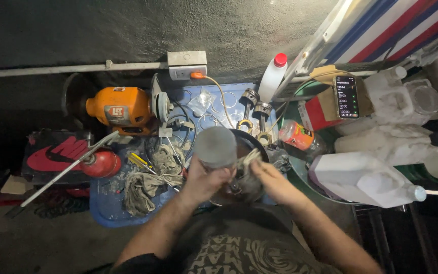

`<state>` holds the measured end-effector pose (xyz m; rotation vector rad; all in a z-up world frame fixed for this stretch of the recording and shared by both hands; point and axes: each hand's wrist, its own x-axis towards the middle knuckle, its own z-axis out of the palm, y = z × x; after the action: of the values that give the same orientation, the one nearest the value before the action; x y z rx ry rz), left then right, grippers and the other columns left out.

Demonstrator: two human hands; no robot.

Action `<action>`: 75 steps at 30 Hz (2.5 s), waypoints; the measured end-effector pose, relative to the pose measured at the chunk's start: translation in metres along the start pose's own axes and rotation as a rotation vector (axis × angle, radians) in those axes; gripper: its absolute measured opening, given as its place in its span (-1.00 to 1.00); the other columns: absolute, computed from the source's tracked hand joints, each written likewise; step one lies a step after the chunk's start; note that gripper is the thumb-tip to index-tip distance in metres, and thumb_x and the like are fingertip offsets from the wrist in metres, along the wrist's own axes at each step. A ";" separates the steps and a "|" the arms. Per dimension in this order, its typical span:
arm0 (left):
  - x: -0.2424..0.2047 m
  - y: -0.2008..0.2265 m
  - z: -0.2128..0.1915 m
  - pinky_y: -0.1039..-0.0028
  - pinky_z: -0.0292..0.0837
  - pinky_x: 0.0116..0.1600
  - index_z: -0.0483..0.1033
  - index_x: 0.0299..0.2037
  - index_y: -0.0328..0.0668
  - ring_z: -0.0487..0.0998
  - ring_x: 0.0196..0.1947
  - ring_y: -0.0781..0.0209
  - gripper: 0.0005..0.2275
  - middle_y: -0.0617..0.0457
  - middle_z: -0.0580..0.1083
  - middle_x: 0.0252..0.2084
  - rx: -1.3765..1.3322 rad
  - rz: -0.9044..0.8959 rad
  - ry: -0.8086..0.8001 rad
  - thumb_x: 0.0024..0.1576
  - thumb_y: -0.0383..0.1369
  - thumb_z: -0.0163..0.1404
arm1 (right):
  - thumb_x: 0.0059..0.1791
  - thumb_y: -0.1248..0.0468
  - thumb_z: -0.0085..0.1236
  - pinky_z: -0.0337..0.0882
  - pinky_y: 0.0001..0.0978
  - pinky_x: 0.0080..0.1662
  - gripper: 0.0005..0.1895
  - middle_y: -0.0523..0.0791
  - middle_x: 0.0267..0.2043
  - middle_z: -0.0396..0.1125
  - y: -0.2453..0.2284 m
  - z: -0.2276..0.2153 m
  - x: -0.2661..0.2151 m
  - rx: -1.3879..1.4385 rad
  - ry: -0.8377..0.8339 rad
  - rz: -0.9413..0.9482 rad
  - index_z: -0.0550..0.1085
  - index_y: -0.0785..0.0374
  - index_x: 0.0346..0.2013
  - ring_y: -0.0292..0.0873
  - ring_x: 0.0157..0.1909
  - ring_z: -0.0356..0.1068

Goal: The person cleans a piston by scrubbing it in a bowl of dark liquid, then wipes it with a cloth. They use a small metal tool to clean the piston rings and wipe the piston again before placing it on the workbench.

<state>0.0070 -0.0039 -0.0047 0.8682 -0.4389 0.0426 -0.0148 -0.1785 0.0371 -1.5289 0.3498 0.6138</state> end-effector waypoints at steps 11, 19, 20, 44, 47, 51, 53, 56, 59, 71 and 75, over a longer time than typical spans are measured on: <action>0.027 0.021 -0.009 0.58 0.14 -0.61 0.17 0.19 -0.32 0.18 -0.77 0.35 -0.07 0.11 0.20 -0.75 -0.549 0.022 -0.129 -0.19 0.20 0.33 | -0.07 0.11 0.24 0.45 0.15 0.03 -0.54 0.23 -0.15 0.49 0.079 -0.011 0.043 0.352 -0.128 0.214 0.51 0.41 -0.04 0.15 -0.10 0.52; 0.012 -0.025 -0.006 0.60 0.10 -0.61 0.16 0.11 -0.40 0.19 -0.76 0.42 -0.10 0.18 0.23 -0.75 -0.396 0.080 -0.075 -0.14 0.25 0.25 | -0.08 0.03 0.14 0.38 0.04 0.16 -0.54 0.16 -0.20 0.47 0.039 0.019 0.018 0.158 0.035 0.151 0.63 0.29 -0.07 0.03 -0.02 0.49; 0.013 -0.020 -0.005 0.58 0.09 -0.62 0.17 0.10 -0.42 0.17 -0.78 0.40 -0.11 0.16 0.21 -0.77 -0.410 0.085 -0.058 -0.13 0.25 0.24 | -0.07 0.12 0.03 0.47 -0.01 -0.04 -0.65 0.19 -0.34 0.48 0.044 0.014 0.020 0.298 -0.106 -0.031 0.59 0.36 -0.27 0.03 -0.22 0.52; 0.028 0.051 0.014 0.54 -0.02 -0.63 0.19 0.09 -0.32 0.07 -0.78 0.41 -0.22 0.18 0.18 -0.73 -0.472 0.269 -0.094 -0.04 0.22 0.18 | -0.04 -0.18 -0.01 0.39 0.11 0.15 -0.28 0.23 -0.03 0.47 0.042 -0.004 0.031 0.612 -0.101 0.274 0.52 0.44 0.02 0.17 0.00 0.49; 0.028 0.061 0.006 0.51 0.00 -0.62 0.22 0.11 -0.26 0.08 -0.76 0.39 -0.24 0.19 0.18 -0.71 -0.472 0.281 -0.128 -0.02 0.23 0.15 | 0.02 -0.07 0.03 0.41 0.09 0.14 -0.39 0.23 -0.07 0.48 0.027 -0.006 0.026 0.528 -0.062 0.275 0.52 0.47 0.01 0.12 -0.05 0.51; 0.021 0.062 0.013 0.49 0.03 -0.58 0.25 0.11 -0.22 0.08 -0.72 0.38 -0.27 0.22 0.17 -0.67 -0.440 0.260 -0.125 0.00 0.24 0.13 | 0.04 0.05 -0.22 0.26 0.22 0.29 -0.40 0.30 0.14 0.39 -0.017 0.037 -0.026 0.670 -0.127 0.240 0.40 0.43 0.19 0.26 0.20 0.39; 0.022 0.064 0.024 0.49 0.01 -0.56 0.25 0.10 -0.20 0.06 -0.71 0.39 -0.30 0.23 0.14 -0.66 -0.433 0.233 -0.129 0.03 0.23 0.11 | 0.11 0.05 -0.35 0.29 0.14 0.28 -0.42 0.27 0.18 0.38 0.033 0.008 0.000 0.528 -0.217 0.047 0.43 0.40 0.17 0.18 0.24 0.37; 0.035 0.074 0.036 0.49 -0.02 -0.52 0.25 0.10 -0.17 0.01 -0.68 0.40 -0.35 0.26 0.09 -0.62 -0.396 0.226 -0.155 0.08 0.22 0.07 | 0.16 0.06 -0.42 0.33 0.13 0.24 -0.41 0.24 0.19 0.38 0.052 0.002 0.013 0.536 -0.397 -0.191 0.46 0.41 0.13 0.13 0.25 0.37; 0.030 0.085 0.047 0.50 -0.06 -0.47 0.25 0.09 -0.13 -0.04 -0.65 0.42 -0.40 0.28 0.05 -0.59 -0.359 0.223 -0.130 0.14 0.21 0.04 | 0.08 -0.08 -0.41 0.35 0.08 0.23 -0.29 0.24 0.11 0.44 0.025 0.002 0.013 0.488 -0.361 0.003 0.47 0.41 0.14 0.17 0.18 0.43; 0.014 0.064 0.047 0.45 0.45 -0.42 0.44 0.09 -0.06 0.43 -0.44 0.12 -0.54 -0.12 0.36 -0.20 -0.993 -0.273 -0.269 0.10 -0.08 0.29 | 0.18 -0.24 -0.31 0.10 -0.16 0.42 -0.30 0.05 0.35 0.24 -0.017 0.013 -0.001 1.270 -0.864 0.080 0.31 0.24 0.33 -0.01 0.40 0.20; 0.021 0.101 0.063 0.34 0.23 -0.38 0.36 -0.16 -0.24 0.26 -0.60 0.12 -0.57 -0.06 0.33 -0.59 -0.324 -0.086 -0.089 0.37 0.01 -0.33 | 0.14 -0.18 -0.27 0.17 -0.03 0.35 -0.30 0.11 0.36 0.22 -0.006 0.015 -0.001 1.030 -0.690 -0.050 0.26 0.30 0.35 0.10 0.38 0.20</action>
<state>-0.0180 0.0117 0.1129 0.5701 -0.4761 -0.1438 -0.0148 -0.1636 0.0428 -0.2982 0.0541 0.7174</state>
